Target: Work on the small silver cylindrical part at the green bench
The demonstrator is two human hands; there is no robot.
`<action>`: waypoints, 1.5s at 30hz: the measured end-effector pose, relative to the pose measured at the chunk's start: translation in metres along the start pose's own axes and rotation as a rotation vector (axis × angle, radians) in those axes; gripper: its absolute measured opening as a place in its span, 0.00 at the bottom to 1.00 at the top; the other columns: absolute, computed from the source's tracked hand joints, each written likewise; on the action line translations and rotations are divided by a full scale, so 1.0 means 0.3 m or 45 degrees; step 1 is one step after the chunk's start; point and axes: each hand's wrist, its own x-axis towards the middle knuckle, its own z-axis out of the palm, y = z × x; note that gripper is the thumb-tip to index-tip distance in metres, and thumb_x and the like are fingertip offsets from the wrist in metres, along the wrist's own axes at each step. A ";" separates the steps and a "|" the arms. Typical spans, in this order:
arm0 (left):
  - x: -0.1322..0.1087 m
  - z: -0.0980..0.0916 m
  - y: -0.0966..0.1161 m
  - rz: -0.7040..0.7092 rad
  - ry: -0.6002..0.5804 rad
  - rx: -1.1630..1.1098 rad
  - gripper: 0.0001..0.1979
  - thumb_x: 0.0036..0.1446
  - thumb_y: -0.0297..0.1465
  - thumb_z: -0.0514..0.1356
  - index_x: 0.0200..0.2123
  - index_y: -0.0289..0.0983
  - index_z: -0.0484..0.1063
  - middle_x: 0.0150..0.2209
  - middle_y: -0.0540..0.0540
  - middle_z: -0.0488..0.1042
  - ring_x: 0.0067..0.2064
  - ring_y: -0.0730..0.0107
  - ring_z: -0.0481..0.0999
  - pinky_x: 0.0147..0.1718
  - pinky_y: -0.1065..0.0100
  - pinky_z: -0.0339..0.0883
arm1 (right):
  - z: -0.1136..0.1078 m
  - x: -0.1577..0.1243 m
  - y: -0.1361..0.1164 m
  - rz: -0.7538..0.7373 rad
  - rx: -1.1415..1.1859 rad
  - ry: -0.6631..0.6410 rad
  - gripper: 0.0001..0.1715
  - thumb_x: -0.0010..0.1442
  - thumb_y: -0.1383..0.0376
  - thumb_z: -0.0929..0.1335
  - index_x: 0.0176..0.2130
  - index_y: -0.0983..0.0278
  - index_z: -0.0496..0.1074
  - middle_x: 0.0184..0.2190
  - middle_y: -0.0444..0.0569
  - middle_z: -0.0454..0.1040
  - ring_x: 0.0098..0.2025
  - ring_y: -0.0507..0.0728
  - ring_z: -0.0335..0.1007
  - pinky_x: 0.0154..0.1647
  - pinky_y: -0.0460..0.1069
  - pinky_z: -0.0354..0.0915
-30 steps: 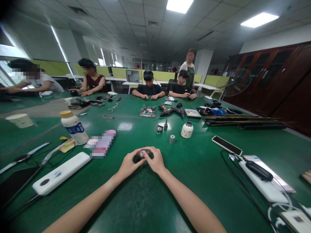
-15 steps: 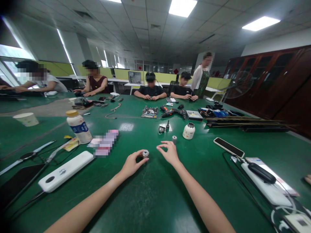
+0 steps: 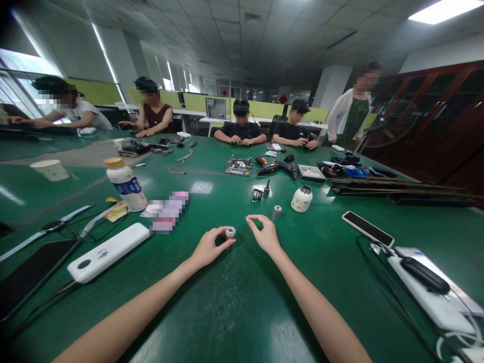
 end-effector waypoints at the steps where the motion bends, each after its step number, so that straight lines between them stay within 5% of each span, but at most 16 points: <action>1: 0.000 -0.001 0.000 0.004 -0.004 -0.001 0.17 0.55 0.41 0.62 0.46 0.41 0.73 0.37 0.47 0.77 0.38 0.63 0.74 0.40 0.64 0.66 | 0.010 0.001 -0.026 -0.018 0.022 -0.033 0.14 0.62 0.56 0.65 0.39 0.60 0.76 0.41 0.49 0.79 0.45 0.58 0.74 0.50 0.53 0.67; 7: 0.003 -0.004 0.000 0.036 -0.037 -0.009 0.15 0.57 0.39 0.60 0.47 0.42 0.72 0.38 0.48 0.78 0.39 0.64 0.74 0.40 0.65 0.66 | 0.064 -0.016 -0.098 -0.048 0.030 -0.259 0.09 0.61 0.60 0.67 0.37 0.58 0.77 0.35 0.45 0.80 0.39 0.57 0.75 0.45 0.52 0.67; 19: 0.006 0.006 -0.008 0.017 -0.029 -0.014 0.17 0.57 0.41 0.60 0.47 0.42 0.73 0.37 0.48 0.77 0.38 0.63 0.74 0.39 0.65 0.66 | 0.064 -0.014 -0.119 -0.040 0.031 -0.271 0.08 0.60 0.60 0.68 0.37 0.59 0.77 0.34 0.46 0.78 0.36 0.55 0.74 0.42 0.50 0.66; 25: 0.005 0.013 -0.019 0.019 -0.035 -0.019 0.17 0.57 0.42 0.60 0.48 0.41 0.72 0.38 0.47 0.77 0.38 0.64 0.75 0.40 0.66 0.67 | 0.076 -0.014 -0.101 0.077 0.166 -0.195 0.12 0.58 0.57 0.69 0.28 0.62 0.73 0.30 0.47 0.78 0.35 0.55 0.75 0.40 0.49 0.68; 30: 0.006 0.013 -0.024 0.021 -0.036 -0.006 0.18 0.57 0.42 0.60 0.48 0.42 0.72 0.37 0.47 0.77 0.38 0.63 0.75 0.40 0.65 0.67 | 0.055 -0.005 -0.106 0.059 0.214 -0.272 0.15 0.57 0.57 0.69 0.43 0.59 0.75 0.41 0.48 0.78 0.36 0.54 0.75 0.41 0.50 0.70; 33: 0.006 0.013 -0.022 0.026 -0.034 0.000 0.18 0.57 0.43 0.60 0.48 0.41 0.72 0.37 0.46 0.77 0.38 0.63 0.74 0.40 0.65 0.67 | 0.053 -0.010 -0.114 -0.023 0.107 -0.314 0.11 0.58 0.59 0.69 0.40 0.57 0.78 0.41 0.47 0.78 0.38 0.55 0.74 0.44 0.51 0.68; 40: 0.007 0.006 -0.012 0.026 -0.031 0.014 0.18 0.56 0.43 0.60 0.47 0.42 0.73 0.35 0.47 0.77 0.37 0.63 0.74 0.38 0.65 0.67 | 0.071 -0.014 -0.114 -0.008 0.126 -0.121 0.09 0.58 0.59 0.69 0.35 0.60 0.78 0.35 0.47 0.78 0.36 0.55 0.74 0.42 0.50 0.69; 45: 0.003 0.005 -0.012 0.019 -0.022 0.029 0.19 0.55 0.43 0.61 0.48 0.41 0.72 0.36 0.47 0.77 0.38 0.63 0.74 0.40 0.64 0.67 | 0.052 0.008 -0.039 0.086 0.000 0.009 0.13 0.62 0.57 0.65 0.37 0.62 0.76 0.37 0.50 0.78 0.40 0.56 0.74 0.44 0.51 0.67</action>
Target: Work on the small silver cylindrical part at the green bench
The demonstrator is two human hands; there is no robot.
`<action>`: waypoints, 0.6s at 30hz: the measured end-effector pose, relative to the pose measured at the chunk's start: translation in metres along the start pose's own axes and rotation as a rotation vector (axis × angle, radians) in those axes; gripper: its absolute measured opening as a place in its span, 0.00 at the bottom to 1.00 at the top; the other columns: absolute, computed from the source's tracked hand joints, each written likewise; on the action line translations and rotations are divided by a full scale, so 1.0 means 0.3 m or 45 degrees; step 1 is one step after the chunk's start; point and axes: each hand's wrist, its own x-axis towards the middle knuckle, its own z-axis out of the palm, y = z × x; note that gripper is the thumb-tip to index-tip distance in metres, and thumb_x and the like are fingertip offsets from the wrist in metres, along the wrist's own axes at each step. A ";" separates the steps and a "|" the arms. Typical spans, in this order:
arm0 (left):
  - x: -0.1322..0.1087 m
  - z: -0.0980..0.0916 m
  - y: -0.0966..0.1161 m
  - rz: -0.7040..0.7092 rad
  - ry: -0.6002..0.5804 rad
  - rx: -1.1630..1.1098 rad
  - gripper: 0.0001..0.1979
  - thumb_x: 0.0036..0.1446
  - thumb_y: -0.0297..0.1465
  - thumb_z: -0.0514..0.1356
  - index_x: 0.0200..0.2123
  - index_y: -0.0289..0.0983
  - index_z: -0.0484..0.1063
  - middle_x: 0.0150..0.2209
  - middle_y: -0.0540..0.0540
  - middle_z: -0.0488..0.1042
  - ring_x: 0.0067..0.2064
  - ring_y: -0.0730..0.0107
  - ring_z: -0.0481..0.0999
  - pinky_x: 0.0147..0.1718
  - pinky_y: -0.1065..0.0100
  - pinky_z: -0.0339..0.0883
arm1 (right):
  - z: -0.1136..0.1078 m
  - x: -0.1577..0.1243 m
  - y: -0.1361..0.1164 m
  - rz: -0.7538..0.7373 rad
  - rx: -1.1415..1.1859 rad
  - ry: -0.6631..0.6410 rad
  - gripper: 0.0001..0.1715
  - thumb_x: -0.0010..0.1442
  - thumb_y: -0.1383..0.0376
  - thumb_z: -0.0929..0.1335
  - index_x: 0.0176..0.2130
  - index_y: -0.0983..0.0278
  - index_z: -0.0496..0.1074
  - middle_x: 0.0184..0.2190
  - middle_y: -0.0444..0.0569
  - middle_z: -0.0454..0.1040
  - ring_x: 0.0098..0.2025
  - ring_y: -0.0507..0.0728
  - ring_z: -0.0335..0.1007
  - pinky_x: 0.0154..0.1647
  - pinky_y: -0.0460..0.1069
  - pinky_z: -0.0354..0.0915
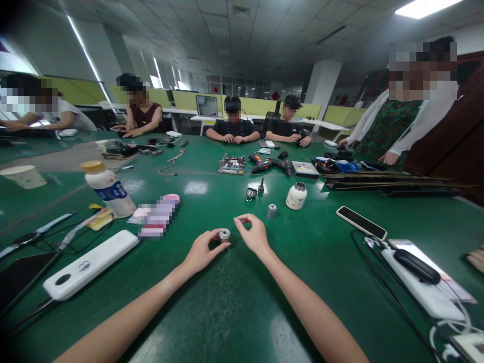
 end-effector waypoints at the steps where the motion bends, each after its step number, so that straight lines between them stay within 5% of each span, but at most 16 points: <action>1: -0.001 0.001 0.000 0.000 0.003 0.003 0.19 0.55 0.42 0.62 0.48 0.41 0.72 0.36 0.47 0.77 0.38 0.62 0.74 0.41 0.63 0.67 | -0.002 0.001 0.022 0.014 -0.032 0.003 0.13 0.61 0.57 0.65 0.36 0.62 0.76 0.38 0.51 0.78 0.41 0.57 0.73 0.46 0.53 0.67; 9: -0.002 0.004 -0.004 0.016 0.011 0.014 0.18 0.55 0.41 0.62 0.48 0.42 0.71 0.36 0.47 0.77 0.38 0.62 0.74 0.41 0.63 0.67 | 0.000 -0.042 0.117 0.070 -0.200 -0.017 0.05 0.54 0.60 0.72 0.31 0.57 0.79 0.49 0.53 0.74 0.55 0.65 0.64 0.56 0.66 0.54; 18: -0.002 0.002 -0.004 0.037 0.006 0.021 0.19 0.54 0.39 0.63 0.49 0.42 0.71 0.36 0.47 0.77 0.38 0.61 0.74 0.40 0.63 0.66 | 0.008 -0.021 0.007 -0.011 0.120 -0.030 0.14 0.62 0.58 0.65 0.40 0.60 0.78 0.41 0.49 0.79 0.44 0.58 0.75 0.49 0.53 0.68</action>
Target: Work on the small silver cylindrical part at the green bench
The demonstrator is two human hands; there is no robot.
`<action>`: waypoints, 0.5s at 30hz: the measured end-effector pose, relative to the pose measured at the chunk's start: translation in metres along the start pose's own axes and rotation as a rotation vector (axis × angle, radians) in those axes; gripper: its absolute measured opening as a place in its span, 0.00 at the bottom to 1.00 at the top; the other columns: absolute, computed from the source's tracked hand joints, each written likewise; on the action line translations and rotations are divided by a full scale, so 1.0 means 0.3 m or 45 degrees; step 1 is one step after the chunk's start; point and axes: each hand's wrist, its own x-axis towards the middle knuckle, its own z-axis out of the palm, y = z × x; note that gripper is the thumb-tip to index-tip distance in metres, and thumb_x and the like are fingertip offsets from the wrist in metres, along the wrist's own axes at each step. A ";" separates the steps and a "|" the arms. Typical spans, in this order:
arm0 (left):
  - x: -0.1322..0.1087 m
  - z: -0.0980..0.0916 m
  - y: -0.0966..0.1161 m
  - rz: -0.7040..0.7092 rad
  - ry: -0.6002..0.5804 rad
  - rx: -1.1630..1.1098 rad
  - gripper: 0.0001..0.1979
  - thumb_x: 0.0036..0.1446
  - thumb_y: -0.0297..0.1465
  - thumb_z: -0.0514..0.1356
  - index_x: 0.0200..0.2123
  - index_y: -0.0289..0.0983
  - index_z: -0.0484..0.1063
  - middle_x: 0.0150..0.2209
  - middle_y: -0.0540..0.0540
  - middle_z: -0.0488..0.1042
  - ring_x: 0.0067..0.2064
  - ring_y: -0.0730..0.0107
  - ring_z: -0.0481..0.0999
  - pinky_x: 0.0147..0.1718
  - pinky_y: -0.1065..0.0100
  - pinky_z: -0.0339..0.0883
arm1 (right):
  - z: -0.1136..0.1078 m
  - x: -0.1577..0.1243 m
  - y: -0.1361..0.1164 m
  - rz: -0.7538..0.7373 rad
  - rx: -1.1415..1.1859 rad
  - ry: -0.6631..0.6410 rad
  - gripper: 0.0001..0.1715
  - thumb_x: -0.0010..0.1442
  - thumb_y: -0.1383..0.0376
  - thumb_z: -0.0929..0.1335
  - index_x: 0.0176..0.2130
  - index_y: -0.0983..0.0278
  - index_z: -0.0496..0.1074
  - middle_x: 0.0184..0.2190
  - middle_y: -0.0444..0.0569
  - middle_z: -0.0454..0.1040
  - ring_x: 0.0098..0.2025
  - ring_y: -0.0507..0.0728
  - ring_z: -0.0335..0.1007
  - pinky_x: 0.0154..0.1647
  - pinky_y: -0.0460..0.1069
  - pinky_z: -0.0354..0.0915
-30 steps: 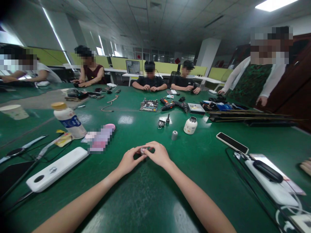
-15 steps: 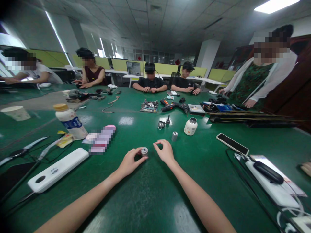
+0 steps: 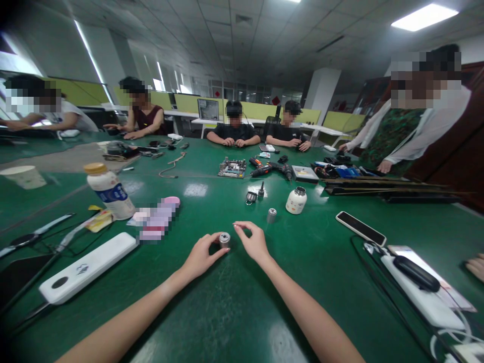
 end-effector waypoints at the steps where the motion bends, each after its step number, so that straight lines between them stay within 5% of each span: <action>1: 0.001 0.000 0.001 0.005 -0.002 -0.001 0.19 0.55 0.39 0.63 0.49 0.42 0.71 0.36 0.47 0.77 0.38 0.61 0.74 0.40 0.63 0.65 | 0.007 -0.004 -0.021 -0.025 0.024 -0.040 0.13 0.61 0.58 0.66 0.40 0.59 0.78 0.40 0.48 0.79 0.44 0.57 0.75 0.49 0.52 0.68; 5: 0.001 -0.001 0.002 0.022 -0.006 -0.006 0.18 0.55 0.38 0.62 0.49 0.42 0.71 0.38 0.47 0.77 0.38 0.61 0.73 0.39 0.64 0.65 | 0.028 -0.028 -0.077 -0.117 0.049 -0.170 0.09 0.60 0.61 0.68 0.38 0.57 0.78 0.37 0.45 0.80 0.41 0.57 0.75 0.47 0.52 0.68; 15: 0.001 0.000 0.004 0.032 -0.013 0.010 0.19 0.56 0.38 0.62 0.50 0.41 0.71 0.39 0.46 0.77 0.39 0.61 0.73 0.40 0.63 0.65 | 0.052 -0.035 -0.053 -0.072 0.054 -0.121 0.10 0.60 0.58 0.68 0.37 0.59 0.77 0.36 0.47 0.79 0.37 0.55 0.74 0.43 0.50 0.68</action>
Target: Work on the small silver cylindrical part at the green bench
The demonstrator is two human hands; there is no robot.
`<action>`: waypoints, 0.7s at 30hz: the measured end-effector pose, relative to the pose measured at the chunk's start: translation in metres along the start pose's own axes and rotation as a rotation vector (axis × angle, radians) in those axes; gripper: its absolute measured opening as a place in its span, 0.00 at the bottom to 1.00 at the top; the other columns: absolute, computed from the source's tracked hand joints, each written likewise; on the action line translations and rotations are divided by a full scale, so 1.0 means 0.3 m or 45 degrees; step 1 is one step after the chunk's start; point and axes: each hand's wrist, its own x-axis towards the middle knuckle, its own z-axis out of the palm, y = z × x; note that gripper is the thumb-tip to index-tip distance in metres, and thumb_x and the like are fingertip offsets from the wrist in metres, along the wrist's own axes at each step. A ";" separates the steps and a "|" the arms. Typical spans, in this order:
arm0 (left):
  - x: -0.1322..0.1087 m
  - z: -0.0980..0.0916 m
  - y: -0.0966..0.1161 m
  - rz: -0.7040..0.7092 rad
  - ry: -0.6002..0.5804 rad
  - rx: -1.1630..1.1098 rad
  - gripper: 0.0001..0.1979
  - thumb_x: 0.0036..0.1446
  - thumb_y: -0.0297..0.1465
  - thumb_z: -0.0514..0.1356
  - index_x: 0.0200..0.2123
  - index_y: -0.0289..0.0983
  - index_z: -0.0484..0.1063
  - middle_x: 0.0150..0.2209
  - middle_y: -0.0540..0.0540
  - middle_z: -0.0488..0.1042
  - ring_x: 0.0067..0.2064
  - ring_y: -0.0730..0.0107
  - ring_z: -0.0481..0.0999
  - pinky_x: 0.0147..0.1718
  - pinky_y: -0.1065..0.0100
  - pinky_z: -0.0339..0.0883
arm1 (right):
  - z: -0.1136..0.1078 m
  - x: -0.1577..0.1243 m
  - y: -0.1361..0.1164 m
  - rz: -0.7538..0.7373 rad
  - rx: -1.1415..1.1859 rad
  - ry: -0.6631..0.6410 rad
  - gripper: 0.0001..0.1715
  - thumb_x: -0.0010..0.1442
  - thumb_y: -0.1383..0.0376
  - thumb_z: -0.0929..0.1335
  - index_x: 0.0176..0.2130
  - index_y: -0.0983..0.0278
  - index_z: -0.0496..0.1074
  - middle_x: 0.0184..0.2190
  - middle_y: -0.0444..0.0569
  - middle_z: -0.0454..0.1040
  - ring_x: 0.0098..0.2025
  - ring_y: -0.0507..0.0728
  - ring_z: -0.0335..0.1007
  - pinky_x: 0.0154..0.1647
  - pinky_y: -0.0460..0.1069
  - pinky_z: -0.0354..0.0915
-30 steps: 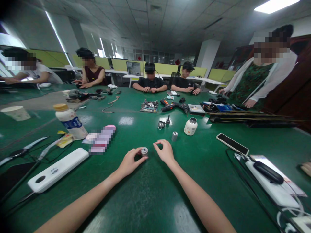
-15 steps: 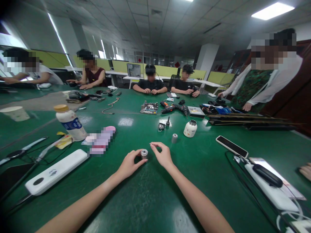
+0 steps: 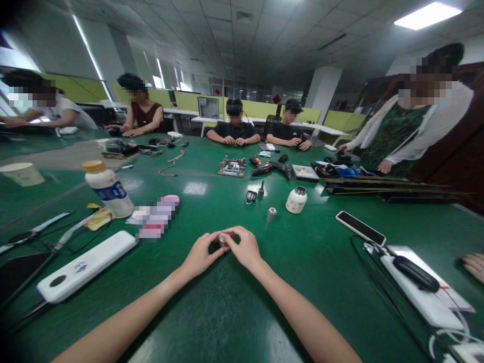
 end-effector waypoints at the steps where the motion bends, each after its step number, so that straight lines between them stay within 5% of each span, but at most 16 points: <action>1: 0.000 0.000 -0.001 0.005 -0.001 0.002 0.19 0.56 0.38 0.62 0.50 0.41 0.70 0.40 0.46 0.77 0.39 0.61 0.73 0.40 0.63 0.65 | 0.005 -0.002 0.006 0.015 0.024 0.003 0.10 0.60 0.58 0.68 0.36 0.60 0.77 0.35 0.47 0.79 0.37 0.55 0.74 0.42 0.50 0.68; 4: -0.001 0.002 -0.003 0.024 0.000 0.004 0.18 0.56 0.38 0.62 0.50 0.41 0.70 0.41 0.46 0.77 0.39 0.62 0.73 0.40 0.63 0.65 | 0.017 -0.010 0.026 0.074 0.118 0.028 0.11 0.58 0.56 0.69 0.37 0.61 0.74 0.35 0.47 0.78 0.37 0.56 0.75 0.42 0.51 0.69; 10: -0.002 0.005 -0.007 0.027 0.015 0.032 0.17 0.56 0.37 0.62 0.48 0.40 0.70 0.38 0.46 0.76 0.39 0.61 0.73 0.40 0.62 0.65 | 0.022 -0.022 0.045 0.036 0.244 -0.042 0.21 0.59 0.60 0.69 0.52 0.58 0.69 0.46 0.50 0.75 0.40 0.56 0.75 0.46 0.53 0.69; 15: -0.002 0.005 -0.005 0.030 0.013 0.032 0.17 0.57 0.34 0.60 0.50 0.39 0.69 0.41 0.45 0.76 0.40 0.61 0.73 0.41 0.61 0.65 | 0.019 -0.027 0.044 -0.084 0.223 -0.066 0.14 0.58 0.63 0.69 0.46 0.59 0.75 0.47 0.50 0.75 0.50 0.58 0.71 0.54 0.55 0.65; 21: -0.008 -0.002 0.009 0.037 -0.004 0.029 0.16 0.58 0.35 0.59 0.50 0.40 0.68 0.42 0.44 0.76 0.41 0.60 0.72 0.41 0.60 0.64 | 0.028 -0.035 0.043 -0.007 0.244 0.024 0.11 0.55 0.62 0.71 0.39 0.62 0.74 0.41 0.49 0.76 0.44 0.57 0.73 0.49 0.54 0.67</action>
